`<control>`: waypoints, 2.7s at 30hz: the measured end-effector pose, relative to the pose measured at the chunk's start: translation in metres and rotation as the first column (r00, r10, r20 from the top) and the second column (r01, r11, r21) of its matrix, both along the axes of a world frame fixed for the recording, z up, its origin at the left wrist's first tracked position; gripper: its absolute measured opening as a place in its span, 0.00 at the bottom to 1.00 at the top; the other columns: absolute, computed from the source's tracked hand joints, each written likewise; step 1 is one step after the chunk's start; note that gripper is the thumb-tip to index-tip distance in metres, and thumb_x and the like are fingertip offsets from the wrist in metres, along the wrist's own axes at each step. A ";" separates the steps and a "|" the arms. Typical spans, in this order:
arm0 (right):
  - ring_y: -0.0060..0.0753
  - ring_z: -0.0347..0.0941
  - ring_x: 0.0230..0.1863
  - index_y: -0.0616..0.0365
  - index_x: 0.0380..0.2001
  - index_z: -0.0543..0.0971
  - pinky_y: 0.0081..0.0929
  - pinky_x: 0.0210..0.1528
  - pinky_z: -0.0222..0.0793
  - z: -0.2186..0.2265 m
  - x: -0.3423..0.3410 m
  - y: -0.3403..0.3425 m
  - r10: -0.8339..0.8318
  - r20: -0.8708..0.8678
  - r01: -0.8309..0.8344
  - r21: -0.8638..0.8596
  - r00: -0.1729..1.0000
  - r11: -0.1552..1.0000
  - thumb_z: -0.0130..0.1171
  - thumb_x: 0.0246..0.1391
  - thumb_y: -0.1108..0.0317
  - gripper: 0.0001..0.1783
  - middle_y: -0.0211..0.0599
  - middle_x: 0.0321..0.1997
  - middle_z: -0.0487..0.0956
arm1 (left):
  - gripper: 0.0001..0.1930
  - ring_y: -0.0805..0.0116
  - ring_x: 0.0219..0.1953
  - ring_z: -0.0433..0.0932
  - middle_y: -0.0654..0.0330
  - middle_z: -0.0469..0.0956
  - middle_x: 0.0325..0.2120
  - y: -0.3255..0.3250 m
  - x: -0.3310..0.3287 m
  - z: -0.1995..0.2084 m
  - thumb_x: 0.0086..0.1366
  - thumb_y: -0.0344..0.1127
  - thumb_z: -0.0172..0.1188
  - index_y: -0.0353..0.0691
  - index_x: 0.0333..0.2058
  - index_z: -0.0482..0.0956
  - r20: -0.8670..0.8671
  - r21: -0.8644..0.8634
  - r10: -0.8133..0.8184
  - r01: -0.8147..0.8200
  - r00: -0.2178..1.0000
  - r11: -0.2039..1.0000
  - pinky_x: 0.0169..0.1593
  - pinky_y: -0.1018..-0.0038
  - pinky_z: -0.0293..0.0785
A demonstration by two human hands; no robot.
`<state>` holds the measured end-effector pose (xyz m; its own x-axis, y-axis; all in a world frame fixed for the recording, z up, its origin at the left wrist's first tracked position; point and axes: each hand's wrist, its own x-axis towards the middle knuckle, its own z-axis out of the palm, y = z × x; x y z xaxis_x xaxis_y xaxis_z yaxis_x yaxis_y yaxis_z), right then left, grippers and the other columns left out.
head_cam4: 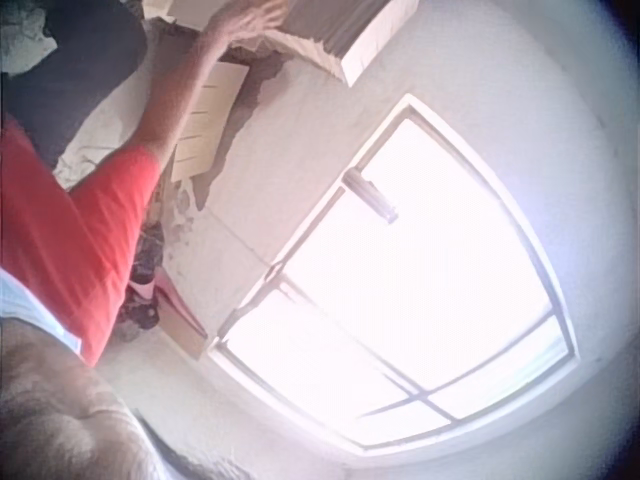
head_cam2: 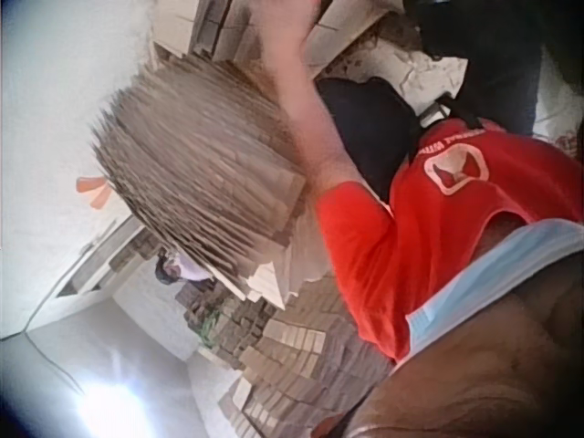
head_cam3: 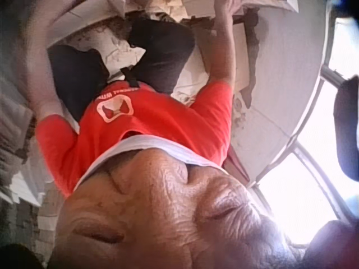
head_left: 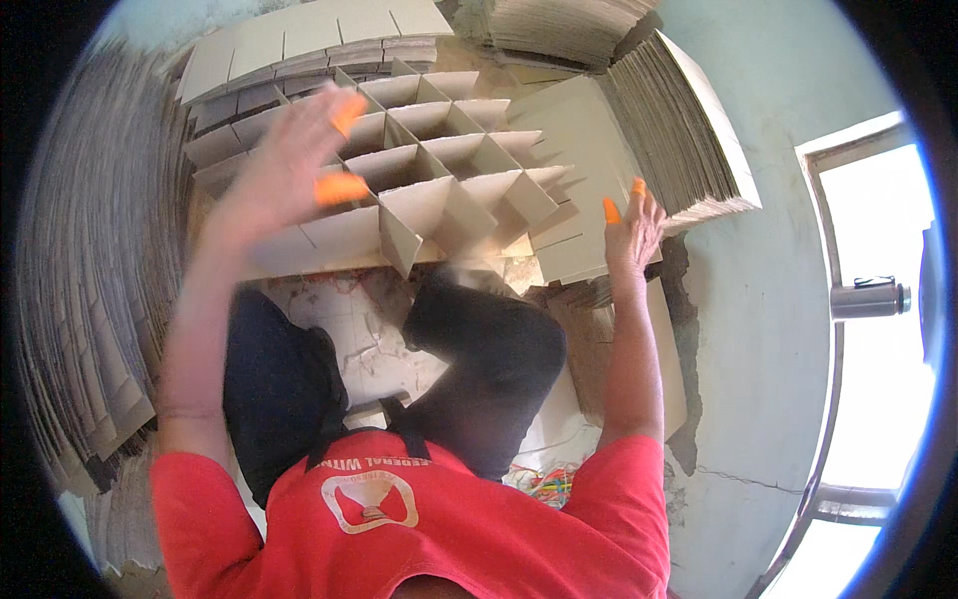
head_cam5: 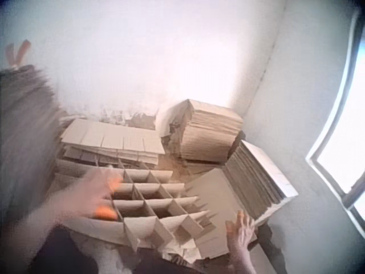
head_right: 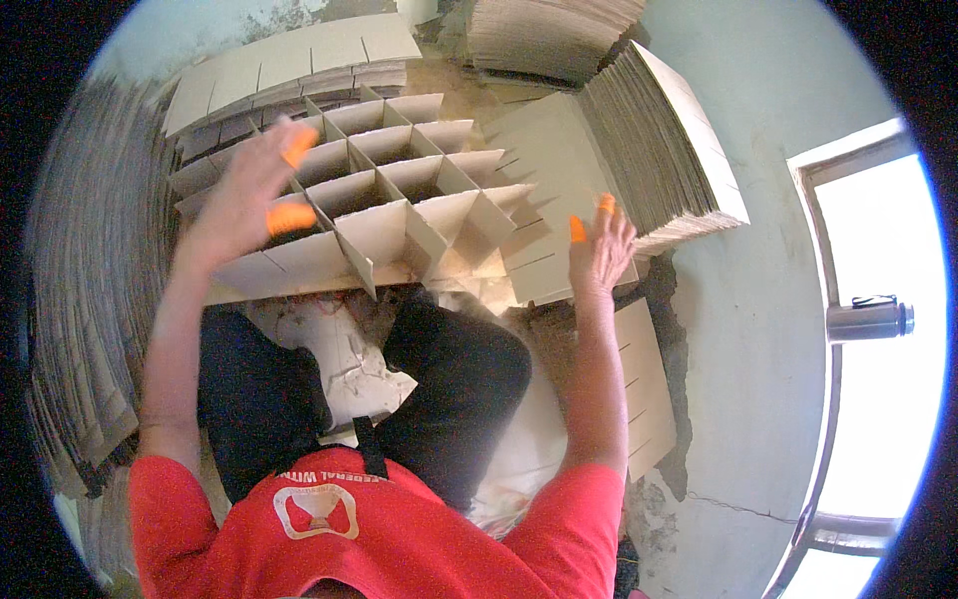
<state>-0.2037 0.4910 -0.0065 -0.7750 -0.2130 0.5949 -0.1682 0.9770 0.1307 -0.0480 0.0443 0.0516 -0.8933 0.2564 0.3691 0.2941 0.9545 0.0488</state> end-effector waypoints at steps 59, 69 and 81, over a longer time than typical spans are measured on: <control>0.14 0.76 0.44 0.65 0.60 0.71 0.17 0.46 0.76 0.150 0.096 -0.267 0.840 0.319 -0.637 -0.549 0.440 0.542 0.61 0.54 0.83 0.29 0.38 0.44 0.83 | 0.03 0.52 0.30 0.75 0.51 0.77 0.23 -0.011 0.111 -0.083 0.54 0.26 0.64 0.35 0.29 0.81 -0.162 0.758 0.430 -0.167 0.888 0.631 0.35 0.60 0.71; 0.18 0.75 0.47 0.65 0.60 0.71 0.18 0.50 0.74 0.150 0.103 -0.277 0.866 0.301 -0.628 -0.599 0.399 0.497 0.61 0.54 0.83 0.29 0.43 0.51 0.81 | 0.05 0.55 0.30 0.77 0.51 0.79 0.25 -0.014 0.109 -0.085 0.54 0.24 0.65 0.34 0.31 0.82 -0.117 0.751 0.422 -0.199 0.899 0.630 0.35 0.63 0.73; 0.51 0.76 0.27 0.65 0.46 0.77 0.34 0.31 0.70 0.077 0.110 -0.316 0.949 0.280 -0.828 -0.490 0.147 0.273 0.63 0.49 0.79 0.18 0.57 0.28 0.77 | 0.06 0.53 0.31 0.78 0.50 0.81 0.27 -0.018 0.101 -0.094 0.52 0.22 0.65 0.33 0.31 0.82 -0.135 0.730 0.377 -0.166 0.916 0.663 0.36 0.64 0.74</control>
<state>-0.0933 0.1752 0.0704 -0.2598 -0.8882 0.3789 -0.9044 0.0863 -0.4179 0.0528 0.0261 -0.0427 -0.7264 -0.4055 0.5549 0.1289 0.7127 0.6895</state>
